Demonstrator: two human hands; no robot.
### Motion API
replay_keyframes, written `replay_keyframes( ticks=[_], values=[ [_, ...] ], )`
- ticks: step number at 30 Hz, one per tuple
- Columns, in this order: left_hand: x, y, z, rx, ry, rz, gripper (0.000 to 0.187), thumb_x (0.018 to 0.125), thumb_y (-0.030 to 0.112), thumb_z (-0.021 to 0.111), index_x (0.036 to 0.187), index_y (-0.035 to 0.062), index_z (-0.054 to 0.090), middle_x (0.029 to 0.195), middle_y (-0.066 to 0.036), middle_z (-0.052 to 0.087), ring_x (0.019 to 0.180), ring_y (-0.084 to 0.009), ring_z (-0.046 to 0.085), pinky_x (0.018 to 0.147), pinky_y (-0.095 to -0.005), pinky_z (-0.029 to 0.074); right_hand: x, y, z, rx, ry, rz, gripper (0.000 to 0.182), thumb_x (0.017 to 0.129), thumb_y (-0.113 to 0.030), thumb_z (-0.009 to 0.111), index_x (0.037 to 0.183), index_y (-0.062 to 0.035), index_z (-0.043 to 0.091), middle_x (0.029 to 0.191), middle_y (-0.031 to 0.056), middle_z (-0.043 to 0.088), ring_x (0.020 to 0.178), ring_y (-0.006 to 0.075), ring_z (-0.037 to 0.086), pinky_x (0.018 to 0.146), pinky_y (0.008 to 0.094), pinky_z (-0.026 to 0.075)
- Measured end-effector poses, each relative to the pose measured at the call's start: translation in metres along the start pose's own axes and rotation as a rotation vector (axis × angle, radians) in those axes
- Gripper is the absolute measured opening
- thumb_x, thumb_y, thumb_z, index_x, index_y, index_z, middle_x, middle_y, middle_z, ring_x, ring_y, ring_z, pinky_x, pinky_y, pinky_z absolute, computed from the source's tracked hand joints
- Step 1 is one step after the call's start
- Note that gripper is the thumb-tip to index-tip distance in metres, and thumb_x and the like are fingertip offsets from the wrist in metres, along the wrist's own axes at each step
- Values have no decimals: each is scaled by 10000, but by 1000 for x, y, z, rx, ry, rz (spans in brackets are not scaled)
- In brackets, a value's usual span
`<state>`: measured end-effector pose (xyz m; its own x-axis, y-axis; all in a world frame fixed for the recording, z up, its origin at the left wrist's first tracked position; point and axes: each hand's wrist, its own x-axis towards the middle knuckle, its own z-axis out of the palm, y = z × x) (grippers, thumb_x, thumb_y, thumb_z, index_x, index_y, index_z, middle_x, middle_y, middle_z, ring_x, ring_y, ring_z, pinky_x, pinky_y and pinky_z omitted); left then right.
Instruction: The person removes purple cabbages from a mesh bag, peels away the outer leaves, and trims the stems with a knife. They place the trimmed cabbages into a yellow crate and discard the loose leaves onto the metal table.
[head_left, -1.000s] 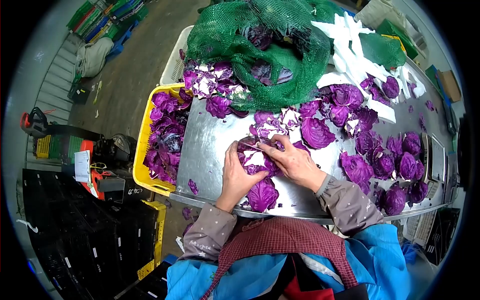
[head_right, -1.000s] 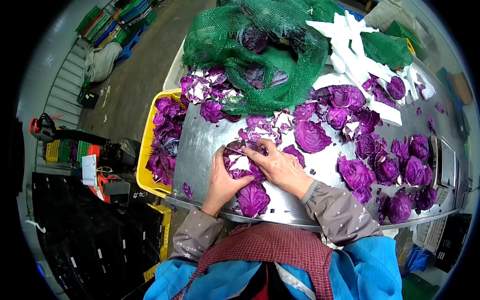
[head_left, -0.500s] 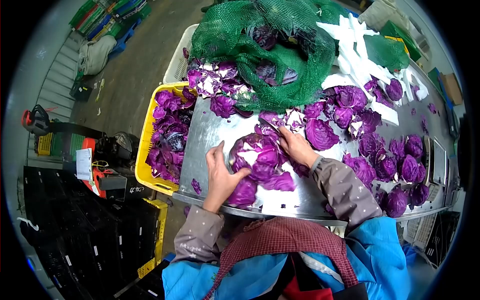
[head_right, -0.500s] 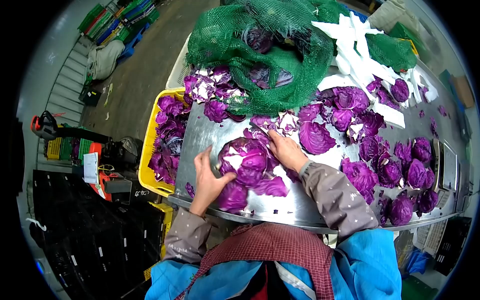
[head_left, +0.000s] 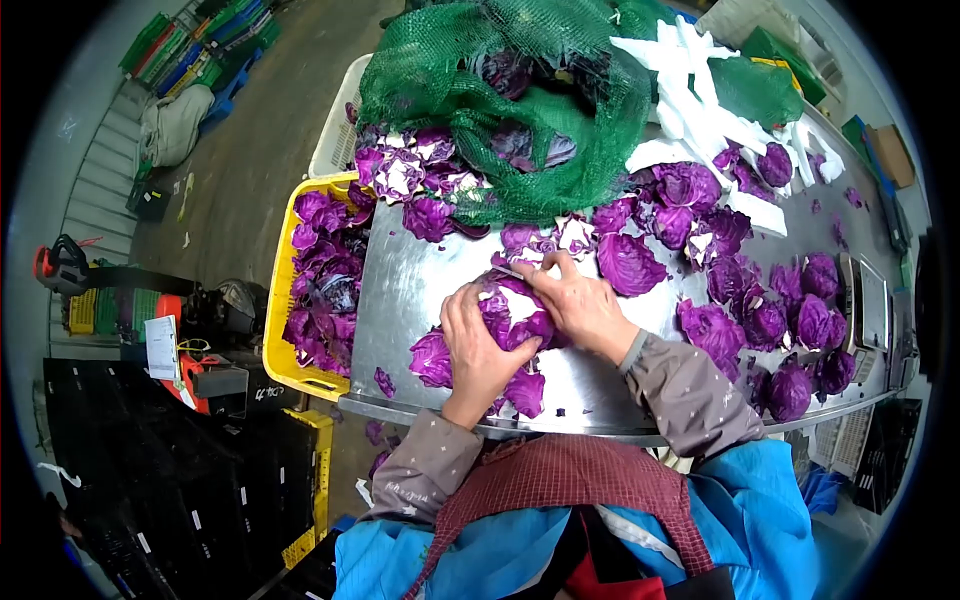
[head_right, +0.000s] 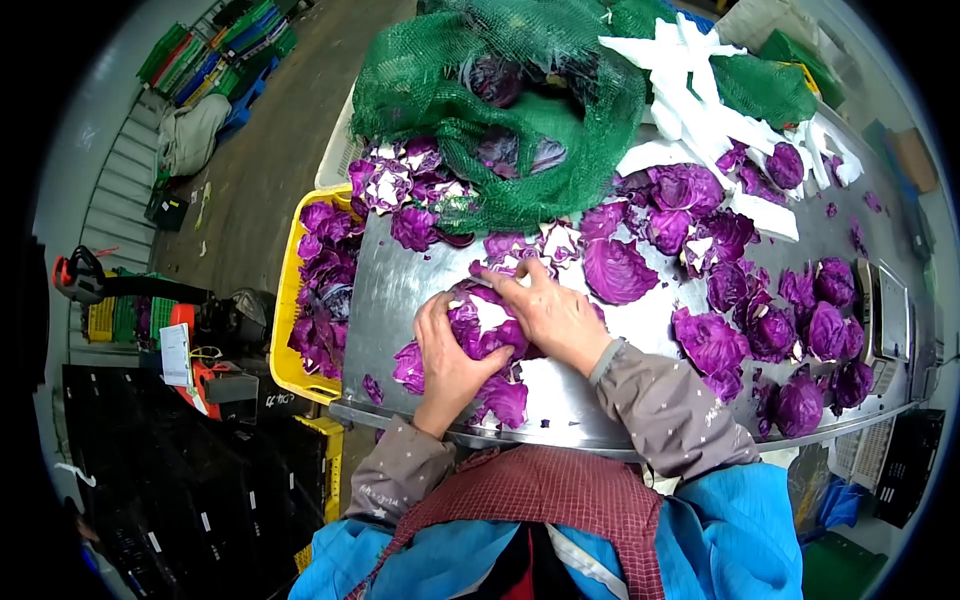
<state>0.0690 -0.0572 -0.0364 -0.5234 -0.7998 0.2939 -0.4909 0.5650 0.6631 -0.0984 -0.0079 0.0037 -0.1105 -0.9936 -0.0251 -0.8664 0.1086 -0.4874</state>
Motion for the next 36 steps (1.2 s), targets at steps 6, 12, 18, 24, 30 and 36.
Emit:
replay_keyframes(
  ticks=[6, 12, 18, 24, 30, 36],
  values=[
    [1, -8, 3, -32, -35, 14, 927, 555, 299, 826, 1272, -30, 341, 1249, -214, 376, 1198, -403, 333, 1033, -510, 278, 36, 30, 25, 67, 17, -10, 355, 879, -233, 546, 1230, -183, 541, 879, 188, 629, 784, 369, 641, 675, 451, 522],
    [-20, -22, -9, 0, -146, 186, 1008, 564, 397, 833, 1352, 35, 318, 1317, -204, 331, 1249, -398, 316, 1057, -489, 279, 37, 69, 45, 151, -11, 274, 433, 806, -211, 651, 1215, -115, 546, 934, 242, 639, 899, 405, 615, 799, 468, 486],
    [-35, -38, -17, -411, -123, -433, 973, 661, 300, 808, 1378, -24, 237, 1275, -226, 347, 1198, -381, 388, 1018, -447, 337, -9, 35, 17, 397, 70, 296, 311, 807, -204, 640, 1082, -71, 580, 810, 233, 628, 784, 409, 615, 697, 460, 477],
    [-29, -8, -7, -101, -106, -267, 1020, 608, 486, 810, 1328, -27, 300, 1198, -197, 392, 1166, -362, 381, 986, -487, 341, -32, 78, 30, 227, 117, 367, 302, 787, -154, 655, 1053, -43, 562, 800, 182, 643, 725, 366, 637, 637, 447, 493],
    [-31, 5, 2, 48, -109, -88, 1032, 550, 426, 838, 1328, -28, 335, 1214, -196, 405, 1143, -347, 369, 983, -475, 318, -26, 20, -6, 95, 46, -77, 520, 847, -252, 614, 1304, -97, 418, 1235, 170, 473, 837, 349, 634, 690, 422, 531],
    [-33, 12, 6, 98, -127, -16, 1031, 529, 394, 850, 1324, -33, 352, 1219, -184, 408, 1150, -344, 379, 970, -482, 313, -6, -8, -11, -5, -178, -49, 493, 774, -317, 648, 1168, -41, 541, 970, 213, 613, 817, 351, 648, 689, 441, 530]
  ],
)
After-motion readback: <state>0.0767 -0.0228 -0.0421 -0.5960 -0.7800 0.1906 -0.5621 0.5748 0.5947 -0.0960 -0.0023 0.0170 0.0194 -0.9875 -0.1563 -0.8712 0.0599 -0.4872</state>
